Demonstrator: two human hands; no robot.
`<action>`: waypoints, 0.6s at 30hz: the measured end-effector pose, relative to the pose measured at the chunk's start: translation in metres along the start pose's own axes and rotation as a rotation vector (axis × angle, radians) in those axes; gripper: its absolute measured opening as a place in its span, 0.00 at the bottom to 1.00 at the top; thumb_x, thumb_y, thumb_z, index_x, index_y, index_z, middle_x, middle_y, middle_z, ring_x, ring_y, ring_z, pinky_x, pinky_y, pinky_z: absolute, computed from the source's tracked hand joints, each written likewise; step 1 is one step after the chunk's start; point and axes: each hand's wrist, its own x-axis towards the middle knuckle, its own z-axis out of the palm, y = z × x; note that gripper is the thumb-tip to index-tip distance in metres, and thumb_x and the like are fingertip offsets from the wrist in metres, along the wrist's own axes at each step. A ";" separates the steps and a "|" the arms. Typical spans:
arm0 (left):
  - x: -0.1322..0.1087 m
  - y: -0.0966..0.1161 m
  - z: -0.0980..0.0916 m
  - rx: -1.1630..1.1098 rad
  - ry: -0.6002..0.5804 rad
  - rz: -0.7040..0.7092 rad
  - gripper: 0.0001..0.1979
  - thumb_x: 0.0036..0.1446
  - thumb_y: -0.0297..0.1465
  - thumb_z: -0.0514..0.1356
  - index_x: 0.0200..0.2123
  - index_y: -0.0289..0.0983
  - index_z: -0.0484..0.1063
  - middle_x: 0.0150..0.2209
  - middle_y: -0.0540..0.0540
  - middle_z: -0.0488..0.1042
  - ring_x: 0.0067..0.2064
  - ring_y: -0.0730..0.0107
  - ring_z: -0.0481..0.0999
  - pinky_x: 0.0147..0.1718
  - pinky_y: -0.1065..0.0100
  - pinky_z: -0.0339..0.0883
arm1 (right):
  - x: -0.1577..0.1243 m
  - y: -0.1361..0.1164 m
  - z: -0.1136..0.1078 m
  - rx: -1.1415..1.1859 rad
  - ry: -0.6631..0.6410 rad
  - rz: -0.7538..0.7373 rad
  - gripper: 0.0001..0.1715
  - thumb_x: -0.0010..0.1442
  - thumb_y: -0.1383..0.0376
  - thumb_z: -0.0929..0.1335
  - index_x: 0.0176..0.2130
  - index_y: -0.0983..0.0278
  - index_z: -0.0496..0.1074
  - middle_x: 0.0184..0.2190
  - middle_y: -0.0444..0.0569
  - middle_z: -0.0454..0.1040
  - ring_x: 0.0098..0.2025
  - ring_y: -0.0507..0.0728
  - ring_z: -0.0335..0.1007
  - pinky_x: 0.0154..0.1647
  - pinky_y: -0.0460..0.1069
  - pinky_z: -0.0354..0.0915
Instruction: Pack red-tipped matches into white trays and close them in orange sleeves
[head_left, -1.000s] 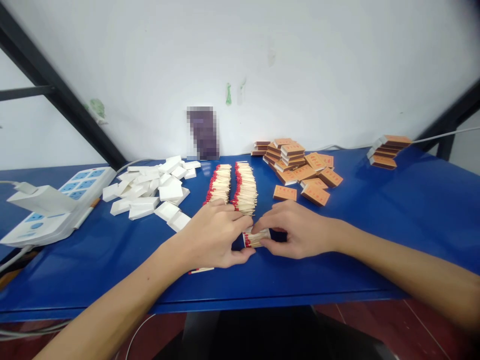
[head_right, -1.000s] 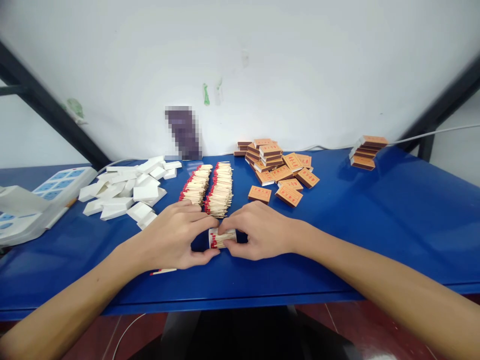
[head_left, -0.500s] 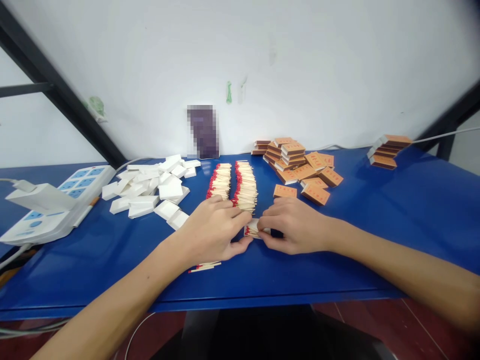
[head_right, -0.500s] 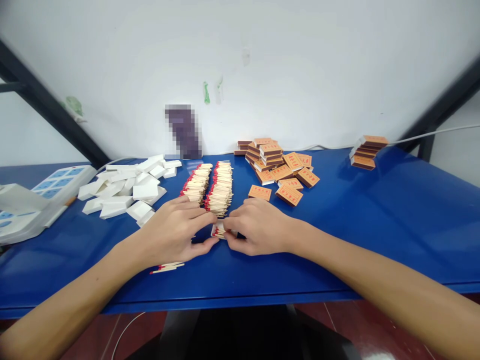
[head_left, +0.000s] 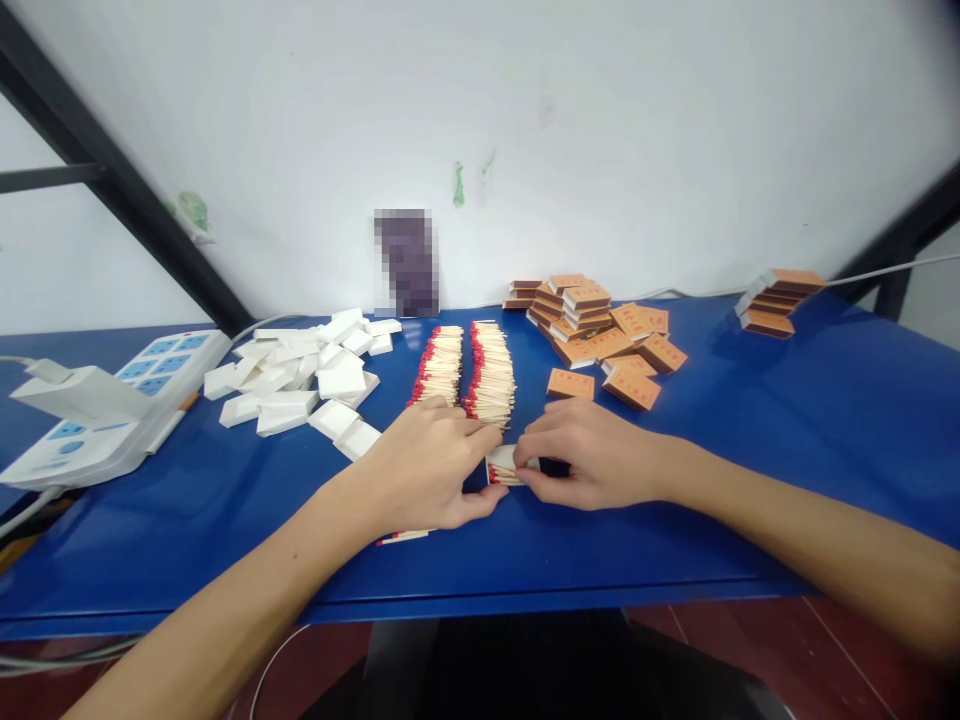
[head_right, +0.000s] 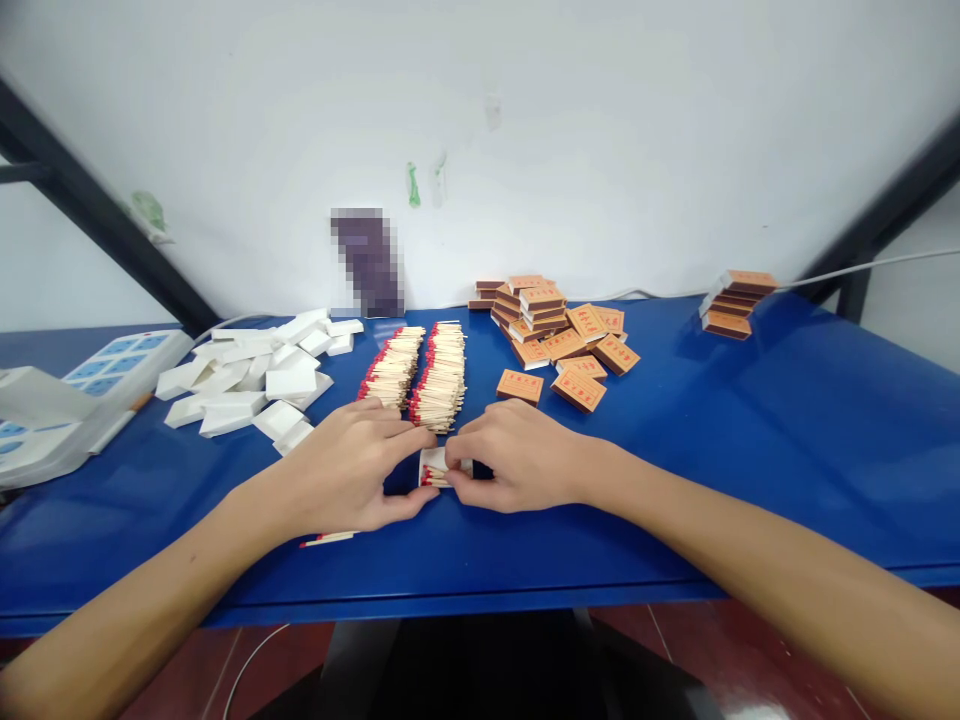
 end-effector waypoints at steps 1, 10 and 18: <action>0.000 0.000 0.000 0.007 0.010 -0.002 0.12 0.60 0.40 0.60 0.35 0.36 0.72 0.28 0.48 0.77 0.31 0.60 0.78 0.34 0.60 0.64 | 0.000 -0.001 -0.001 0.001 0.011 0.003 0.10 0.62 0.67 0.66 0.31 0.65 0.76 0.24 0.45 0.75 0.25 0.51 0.64 0.31 0.48 0.55; 0.000 0.000 0.000 0.027 0.040 -0.005 0.11 0.61 0.39 0.60 0.38 0.36 0.71 0.29 0.48 0.78 0.32 0.59 0.79 0.33 0.60 0.65 | -0.001 -0.002 -0.003 0.049 0.038 -0.007 0.07 0.58 0.67 0.66 0.31 0.64 0.74 0.24 0.44 0.74 0.25 0.52 0.63 0.31 0.48 0.55; 0.000 -0.001 0.000 0.042 0.069 -0.003 0.10 0.61 0.38 0.60 0.38 0.36 0.71 0.28 0.48 0.78 0.32 0.61 0.79 0.33 0.61 0.64 | 0.000 -0.003 -0.002 0.080 0.016 0.001 0.10 0.59 0.69 0.67 0.39 0.63 0.78 0.26 0.43 0.75 0.25 0.51 0.64 0.30 0.47 0.56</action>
